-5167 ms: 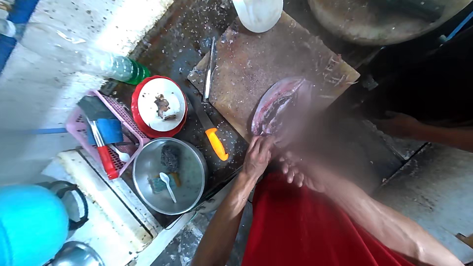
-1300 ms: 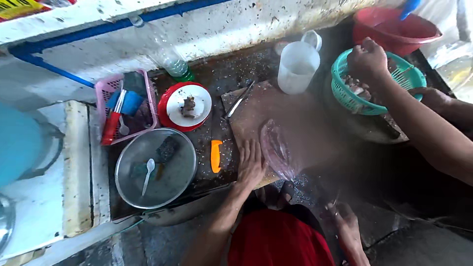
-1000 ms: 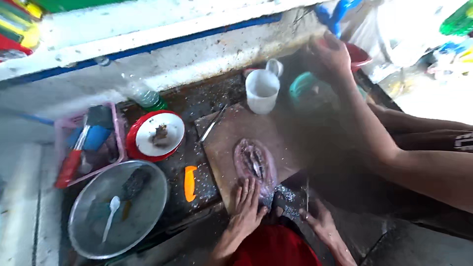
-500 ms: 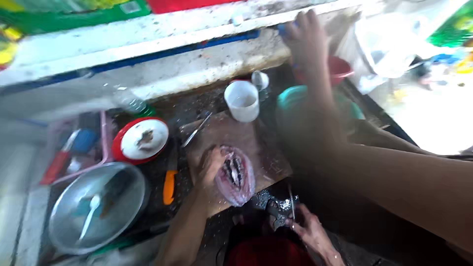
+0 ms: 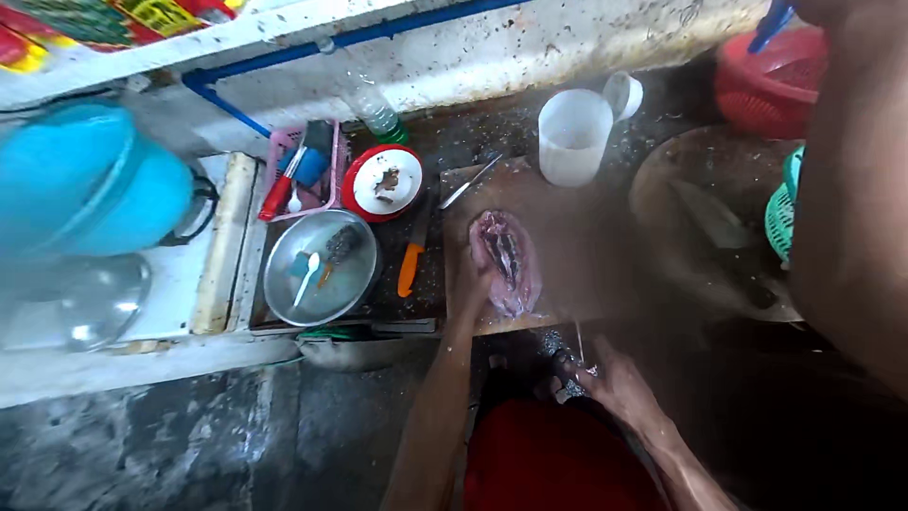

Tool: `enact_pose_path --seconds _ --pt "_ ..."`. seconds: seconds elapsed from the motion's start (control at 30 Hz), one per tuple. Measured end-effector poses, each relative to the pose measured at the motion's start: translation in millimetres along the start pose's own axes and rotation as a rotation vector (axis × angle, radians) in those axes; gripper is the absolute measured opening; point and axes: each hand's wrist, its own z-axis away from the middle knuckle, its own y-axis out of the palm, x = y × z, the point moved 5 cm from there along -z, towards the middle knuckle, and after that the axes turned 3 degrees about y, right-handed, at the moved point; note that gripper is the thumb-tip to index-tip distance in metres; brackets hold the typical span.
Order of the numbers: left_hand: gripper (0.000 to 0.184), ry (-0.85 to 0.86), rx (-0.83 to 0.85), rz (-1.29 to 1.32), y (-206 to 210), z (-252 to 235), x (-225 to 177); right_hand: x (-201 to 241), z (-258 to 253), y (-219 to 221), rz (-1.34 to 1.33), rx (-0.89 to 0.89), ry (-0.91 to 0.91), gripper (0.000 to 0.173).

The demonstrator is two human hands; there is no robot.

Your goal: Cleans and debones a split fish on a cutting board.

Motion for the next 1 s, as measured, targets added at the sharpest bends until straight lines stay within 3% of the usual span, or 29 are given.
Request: enact_pose_path --seconds 0.07,0.2,0.27,0.43,0.6,0.67,0.7,0.73,0.77,0.9,0.97,1.0 --pt "0.090 0.009 0.005 0.127 7 10 5 26 -22 1 0.122 0.036 -0.042 0.068" --pt "0.064 -0.019 0.052 0.303 7 11 8 69 -58 9 0.362 0.073 -0.105 0.063" --pt "0.059 -0.080 0.121 0.337 8 14 9 81 -69 12 0.413 0.120 -0.075 0.057" --pt "0.072 0.077 0.028 0.120 -2 2 9 89 -79 16 0.359 0.163 0.021 0.056" --pt "0.086 -0.198 -0.121 0.499 -2 -3 21 77 -58 14 0.224 0.060 0.006 0.062" --pt "0.091 -0.188 -0.101 0.517 1 -1 18 126 -30 -24 0.252 -0.041 -0.099 0.054" --pt "0.091 -0.166 -0.070 0.497 2 3 13 182 -8 -62 0.297 0.101 0.036 0.050" --pt "0.092 -0.139 -0.041 0.474 4 7 9 248 11 -103 0.302 0.362 0.334 0.051" --pt "0.094 -0.096 -0.022 0.447 4 9 4 285 23 -131 0.228 0.388 0.382 0.048" --pt "0.103 0.068 -0.045 0.273 1 8 -17 310 47 -150 0.138 0.342 0.292 0.044" --pt "0.105 0.048 -0.044 0.292 5 7 -18 304 44 -135 0.329 0.457 0.292 0.047" --pt "0.103 0.013 -0.037 0.360 8 9 -9 274 35 -106 0.472 0.471 0.247 0.050"
